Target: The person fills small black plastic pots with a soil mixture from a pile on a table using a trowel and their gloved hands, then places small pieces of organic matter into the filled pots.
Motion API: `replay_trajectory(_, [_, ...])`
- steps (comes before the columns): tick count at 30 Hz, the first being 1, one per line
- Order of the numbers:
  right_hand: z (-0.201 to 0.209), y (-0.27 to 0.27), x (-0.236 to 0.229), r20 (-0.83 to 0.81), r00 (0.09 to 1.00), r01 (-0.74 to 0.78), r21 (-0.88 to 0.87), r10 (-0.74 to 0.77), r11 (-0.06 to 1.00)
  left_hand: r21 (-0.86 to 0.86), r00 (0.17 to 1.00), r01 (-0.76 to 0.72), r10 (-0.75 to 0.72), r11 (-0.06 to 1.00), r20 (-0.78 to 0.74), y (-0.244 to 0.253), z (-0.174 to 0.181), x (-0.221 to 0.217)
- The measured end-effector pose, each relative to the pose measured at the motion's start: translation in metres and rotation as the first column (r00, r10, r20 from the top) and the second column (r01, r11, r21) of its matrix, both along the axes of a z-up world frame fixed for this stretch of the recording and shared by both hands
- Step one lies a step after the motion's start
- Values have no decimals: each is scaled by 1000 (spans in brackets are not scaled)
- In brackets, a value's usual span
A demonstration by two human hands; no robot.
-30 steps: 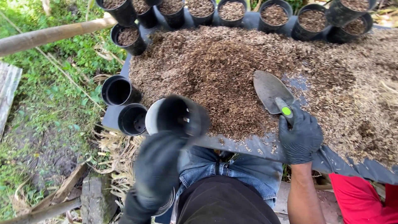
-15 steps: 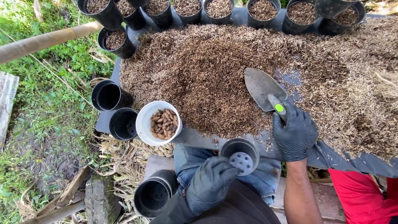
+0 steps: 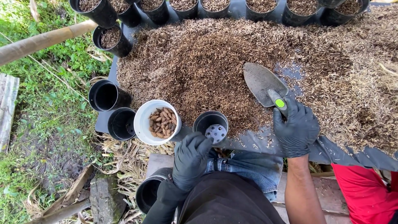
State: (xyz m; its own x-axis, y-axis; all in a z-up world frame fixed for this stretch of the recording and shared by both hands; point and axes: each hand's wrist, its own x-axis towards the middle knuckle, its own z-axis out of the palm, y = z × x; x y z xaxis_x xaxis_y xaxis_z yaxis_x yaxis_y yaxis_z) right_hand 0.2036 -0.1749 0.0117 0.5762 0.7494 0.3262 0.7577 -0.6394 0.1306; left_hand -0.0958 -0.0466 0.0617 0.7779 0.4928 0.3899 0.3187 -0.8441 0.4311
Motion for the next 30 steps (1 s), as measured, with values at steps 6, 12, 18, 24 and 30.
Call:
replay_trajectory(6, [4, -1, 2, 57, 985, -172, 228, 164, 958, 111, 956, -137, 102, 984, 275, 8, 16, 21])
replay_trajectory(12, [-2, 0, 1, -32, 999, -6, 36, 7, 999, -18, 992, 20, -18, 1000, 125, -9, 22, 14])
replay_trajectory(18, [19, 4, -7, -2, 999, -37, 103, 37, 994, -116, 970, 242, -243, 963, 7, -28, 3, 29])
replay_trajectory(24, [24, 5, -7, -1, 998, -60, 119, 60, 991, 157, 982, 167, -149, 973, -119, -11, 3, 47])
replay_trajectory(30, [15, 4, -3, -9, 998, -60, 128, 62, 990, 319, 1000, -5, 3, 948, 4, 19, 2, 50])
